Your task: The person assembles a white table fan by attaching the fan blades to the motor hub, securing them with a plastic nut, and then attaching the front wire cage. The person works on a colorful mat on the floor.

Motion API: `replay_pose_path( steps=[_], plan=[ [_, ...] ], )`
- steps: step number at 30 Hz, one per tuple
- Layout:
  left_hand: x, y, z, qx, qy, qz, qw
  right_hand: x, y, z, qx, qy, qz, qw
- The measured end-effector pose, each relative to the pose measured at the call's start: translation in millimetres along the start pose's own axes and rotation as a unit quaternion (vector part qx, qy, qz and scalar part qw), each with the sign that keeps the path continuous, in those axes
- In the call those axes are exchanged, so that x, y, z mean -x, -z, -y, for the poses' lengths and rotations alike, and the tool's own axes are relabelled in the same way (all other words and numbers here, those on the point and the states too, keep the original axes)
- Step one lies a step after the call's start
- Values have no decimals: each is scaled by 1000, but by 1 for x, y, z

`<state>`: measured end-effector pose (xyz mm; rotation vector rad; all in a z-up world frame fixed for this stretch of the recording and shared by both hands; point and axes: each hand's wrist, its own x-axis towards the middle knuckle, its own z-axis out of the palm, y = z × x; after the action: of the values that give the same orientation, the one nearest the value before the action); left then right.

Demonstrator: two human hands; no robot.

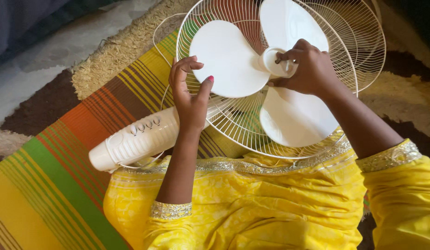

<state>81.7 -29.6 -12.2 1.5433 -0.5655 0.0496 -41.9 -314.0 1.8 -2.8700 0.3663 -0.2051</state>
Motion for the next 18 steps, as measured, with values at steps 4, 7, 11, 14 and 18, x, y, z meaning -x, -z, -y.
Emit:
replay_pose_path(
  steps=[4, 7, 11, 14, 18],
  plan=[
    [-1, -8, -11, -19, -12, 20, 1000, 3, -3, -3, 26, -14, -22, 999],
    [-4, -12, -14, -40, -26, 26, 998, 1, -6, -11, -10, -43, -5, 999],
    [-6, -20, -12, 12, -23, 32, 999, -14, -13, -35, -47, -42, 30, 998],
    [-6, -29, -11, 25, -53, 37, 998, -30, -16, -60, -40, -10, 44, 998],
    [-2, -43, -16, -25, -106, 37, 993, -55, -19, -84, -27, -41, 120, 992]
  ],
)
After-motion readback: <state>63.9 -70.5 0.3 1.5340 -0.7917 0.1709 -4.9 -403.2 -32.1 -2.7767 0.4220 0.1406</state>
